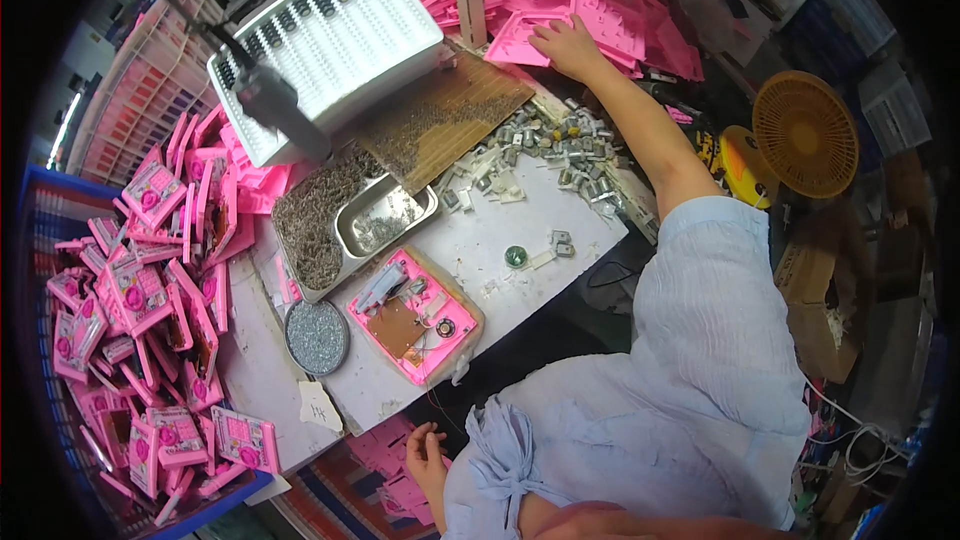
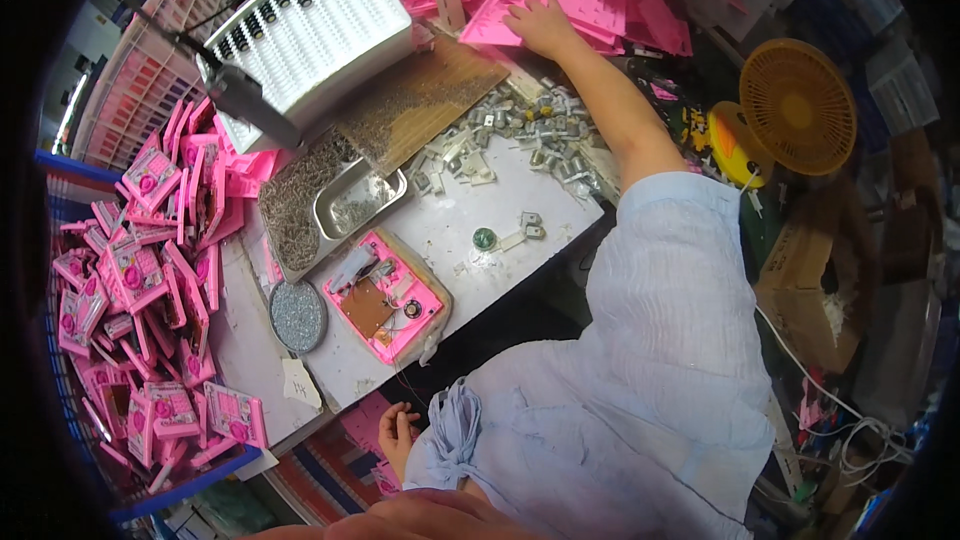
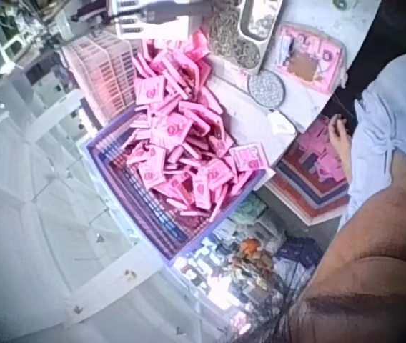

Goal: Assembling electronic components and soldering wires inside a pink plastic toy housing at a factory workbench.

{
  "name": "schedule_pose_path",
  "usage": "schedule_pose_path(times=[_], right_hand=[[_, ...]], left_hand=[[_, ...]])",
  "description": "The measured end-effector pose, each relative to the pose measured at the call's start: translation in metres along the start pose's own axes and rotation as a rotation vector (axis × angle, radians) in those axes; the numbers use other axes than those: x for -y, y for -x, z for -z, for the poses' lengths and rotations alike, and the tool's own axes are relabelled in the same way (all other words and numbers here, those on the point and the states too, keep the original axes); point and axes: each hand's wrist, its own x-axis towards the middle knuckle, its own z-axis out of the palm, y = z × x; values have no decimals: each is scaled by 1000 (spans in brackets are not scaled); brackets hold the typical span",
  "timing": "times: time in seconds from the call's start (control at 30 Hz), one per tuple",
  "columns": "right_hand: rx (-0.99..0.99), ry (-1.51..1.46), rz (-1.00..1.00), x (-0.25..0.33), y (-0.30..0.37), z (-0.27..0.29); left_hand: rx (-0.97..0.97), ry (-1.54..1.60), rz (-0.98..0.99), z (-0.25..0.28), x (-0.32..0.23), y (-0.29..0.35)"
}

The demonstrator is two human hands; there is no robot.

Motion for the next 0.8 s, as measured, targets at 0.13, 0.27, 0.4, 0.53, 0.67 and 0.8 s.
schedule_pose_path(times=[0.13,0.27,0.4,0.53,0.67,0.8], right_hand=[[-255,-109,-150,-33,-10,0],[8,-92,-367,-28,-22,-9],[220,-143,-443,-18,-35,-24],[111,-276,-376,2,-37,10],[-57,-388,-431,7,-18,-7],[-235,-458,-487,24,-14,-1]], left_hand=[[-4,10,52,-9,8,6],[-15,-10,45,-17,8,8],[-9,-12,21,-13,2,2],[-27,67,79,-18,8,2],[-1,83,48,-42,1,-19],[14,104,83,-54,-24,-31]])
